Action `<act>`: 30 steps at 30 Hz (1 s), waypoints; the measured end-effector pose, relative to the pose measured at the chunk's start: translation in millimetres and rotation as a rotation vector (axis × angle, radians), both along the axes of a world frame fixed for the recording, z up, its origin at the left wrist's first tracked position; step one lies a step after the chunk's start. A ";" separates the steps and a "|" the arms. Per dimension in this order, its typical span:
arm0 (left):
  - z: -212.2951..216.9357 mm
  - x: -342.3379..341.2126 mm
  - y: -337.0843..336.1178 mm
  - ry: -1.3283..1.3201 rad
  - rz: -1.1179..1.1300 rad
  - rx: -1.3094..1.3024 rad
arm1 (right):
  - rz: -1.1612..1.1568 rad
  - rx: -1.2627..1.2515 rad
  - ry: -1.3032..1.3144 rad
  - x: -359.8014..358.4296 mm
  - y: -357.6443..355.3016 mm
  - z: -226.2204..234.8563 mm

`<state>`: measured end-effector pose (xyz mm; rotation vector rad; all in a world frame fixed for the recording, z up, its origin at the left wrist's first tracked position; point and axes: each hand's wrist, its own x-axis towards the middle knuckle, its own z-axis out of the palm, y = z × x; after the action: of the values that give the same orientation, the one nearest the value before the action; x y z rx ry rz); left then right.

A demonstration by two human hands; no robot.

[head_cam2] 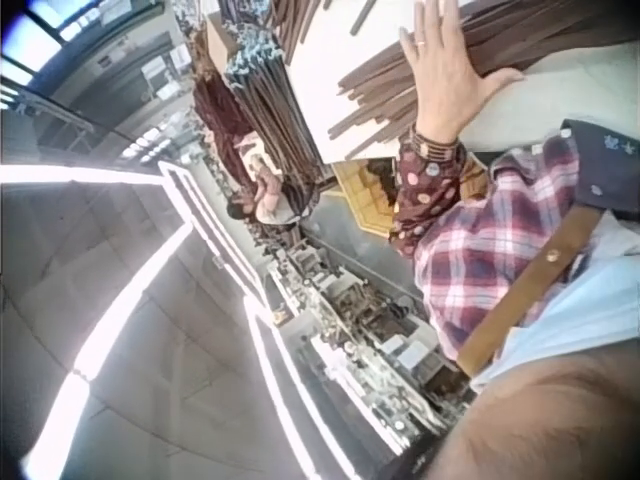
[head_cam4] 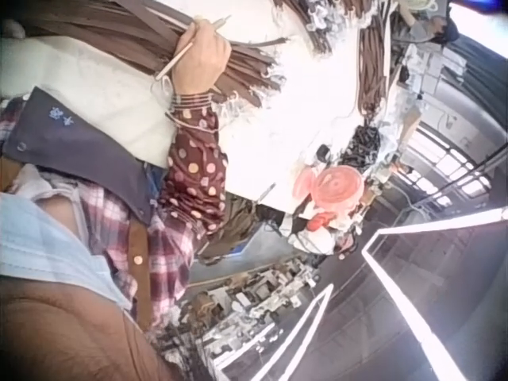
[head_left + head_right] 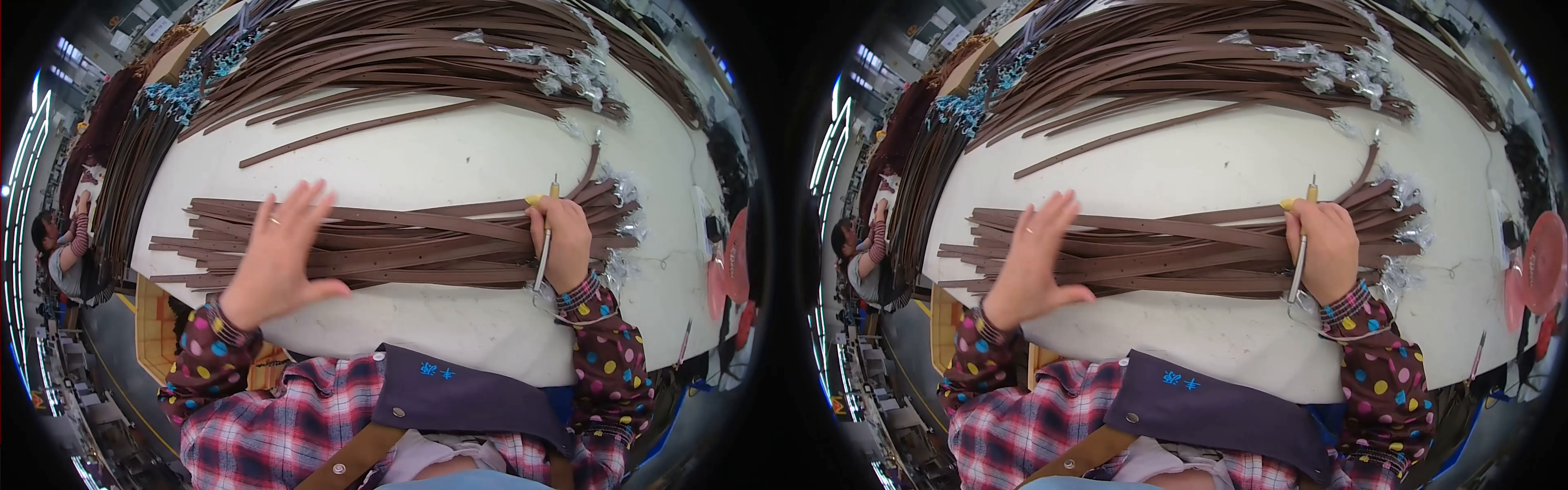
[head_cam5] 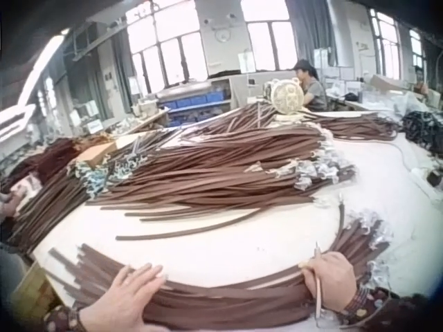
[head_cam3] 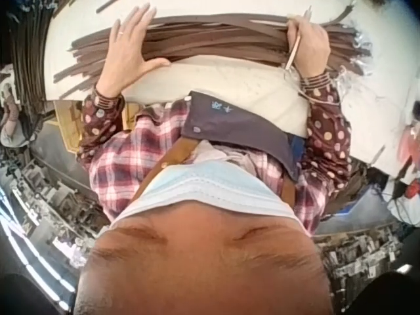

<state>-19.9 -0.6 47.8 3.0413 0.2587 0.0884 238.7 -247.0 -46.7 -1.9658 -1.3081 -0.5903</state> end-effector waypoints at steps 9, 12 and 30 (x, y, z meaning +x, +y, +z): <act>-45.9 53.0 18.1 -0.019 -0.027 0.088 | -0.056 0.137 -0.163 26.2 -19.0 15.9; -41.5 57.6 57.3 0.008 -0.035 0.114 | -0.241 0.079 -0.124 46.1 -64.6 12.2; -54.9 93.5 -9.9 -0.339 -0.342 0.068 | -0.082 0.195 0.452 55.7 -63.1 -22.8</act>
<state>73.6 -10.5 -7.1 3.0140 -0.2926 0.5880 294.5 -310.1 -69.6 -1.8577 -0.8616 -0.2731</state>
